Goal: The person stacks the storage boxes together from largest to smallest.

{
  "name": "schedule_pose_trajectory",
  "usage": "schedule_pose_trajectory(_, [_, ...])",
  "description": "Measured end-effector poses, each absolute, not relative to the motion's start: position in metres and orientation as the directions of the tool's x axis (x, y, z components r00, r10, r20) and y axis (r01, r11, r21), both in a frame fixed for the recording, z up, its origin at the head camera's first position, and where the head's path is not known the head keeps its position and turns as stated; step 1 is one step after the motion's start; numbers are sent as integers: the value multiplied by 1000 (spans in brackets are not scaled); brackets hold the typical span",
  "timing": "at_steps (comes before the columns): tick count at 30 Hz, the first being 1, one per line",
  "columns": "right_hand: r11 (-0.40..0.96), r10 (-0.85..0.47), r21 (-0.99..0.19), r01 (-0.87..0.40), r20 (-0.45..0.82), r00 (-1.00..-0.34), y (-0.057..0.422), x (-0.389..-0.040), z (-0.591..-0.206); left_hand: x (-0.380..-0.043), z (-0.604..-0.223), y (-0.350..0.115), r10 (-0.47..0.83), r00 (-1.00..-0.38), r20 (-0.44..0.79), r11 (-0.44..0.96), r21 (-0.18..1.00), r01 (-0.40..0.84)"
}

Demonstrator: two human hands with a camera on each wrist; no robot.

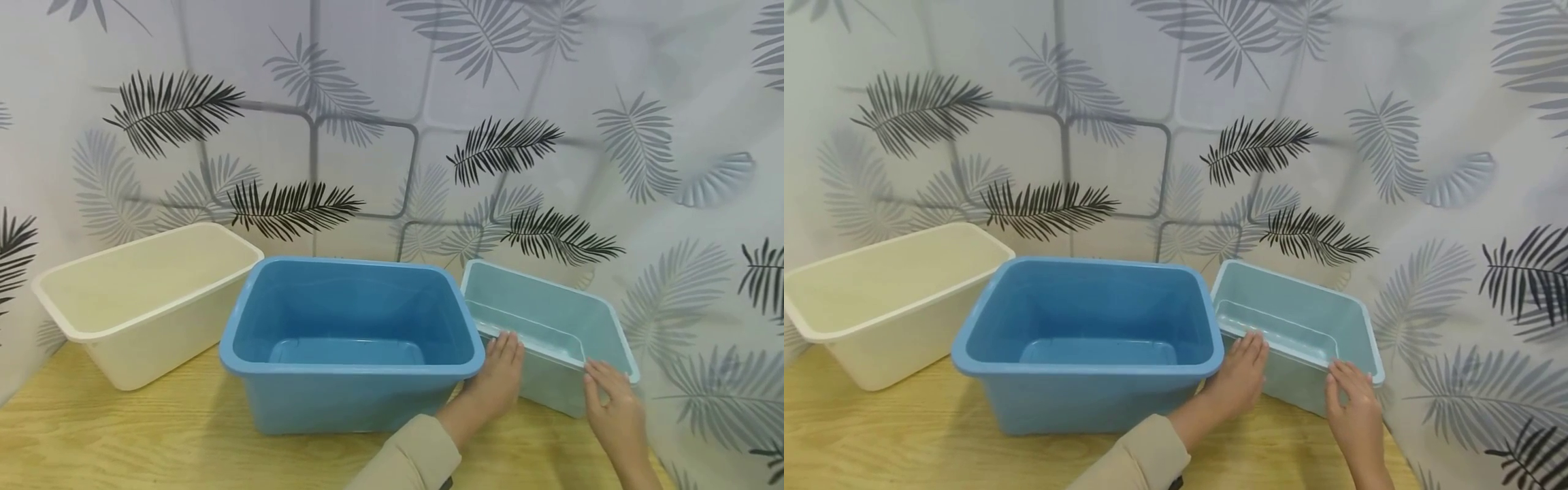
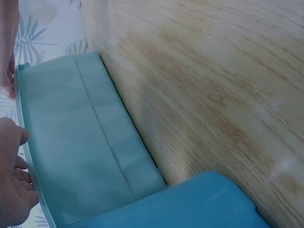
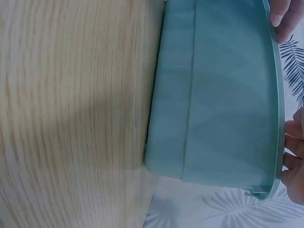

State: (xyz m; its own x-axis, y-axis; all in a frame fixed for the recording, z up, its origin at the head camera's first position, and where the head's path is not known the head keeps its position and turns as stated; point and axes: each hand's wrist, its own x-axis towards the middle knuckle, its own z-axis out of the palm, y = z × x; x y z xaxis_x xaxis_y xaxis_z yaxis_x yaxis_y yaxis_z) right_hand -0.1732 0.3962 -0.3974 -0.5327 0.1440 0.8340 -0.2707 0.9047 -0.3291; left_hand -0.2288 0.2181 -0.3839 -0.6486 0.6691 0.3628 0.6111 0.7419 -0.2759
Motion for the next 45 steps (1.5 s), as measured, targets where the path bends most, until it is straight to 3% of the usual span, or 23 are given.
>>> schedule_pose_trajectory(7, [932, 141, -289, -219, 845, -515, 398, -167, -395, -223, -381, 214, 684, -537, 493, 705, -259, 660])
schedule_pose_trajectory(14, [958, 72, -223, -178, 792, -607, 406, -164, -396, -222, -380, 213, 630, -669, 395, 777, -330, 537])
schedule_pose_trajectory(23, [967, 73, -221, -127, 718, -692, 420, -162, -397, -218, -379, 213, 651, -678, 342, 755, -382, 532])
schedule_pose_trajectory(27, [969, 73, -214, -120, 718, -692, 423, -159, -395, -215, -379, 211, 667, -620, 413, 744, -336, 577])
schedule_pose_trajectory(31, [965, 83, -222, -139, 763, -641, 425, -157, -395, -216, -380, 207, 668, -496, 554, 728, -352, 588])
schedule_pose_trajectory(33, [962, 70, -213, -171, 798, -599, 428, -158, -396, -218, -379, 208, 655, -463, 598, 733, -351, 583])
schedule_pose_trajectory(35, [958, 36, -194, -210, 810, -585, 431, -160, -395, -221, -378, 210, 637, -479, 604, 752, -348, 560])
schedule_pose_trajectory(38, [955, -33, -162, -248, 775, -632, 437, -165, -394, -227, -381, 213, 586, -486, 648, 796, -351, 493])
schedule_pose_trajectory(41, [960, -95, -113, -255, 726, -681, 443, -168, -393, -232, -387, 215, 554, -454, 697, 825, -391, 407])
schedule_pose_trajectory(45, [967, -164, 0, -254, 762, -626, 448, -172, -395, -236, -395, 220, 530, -396, 750, 847, -442, 297])
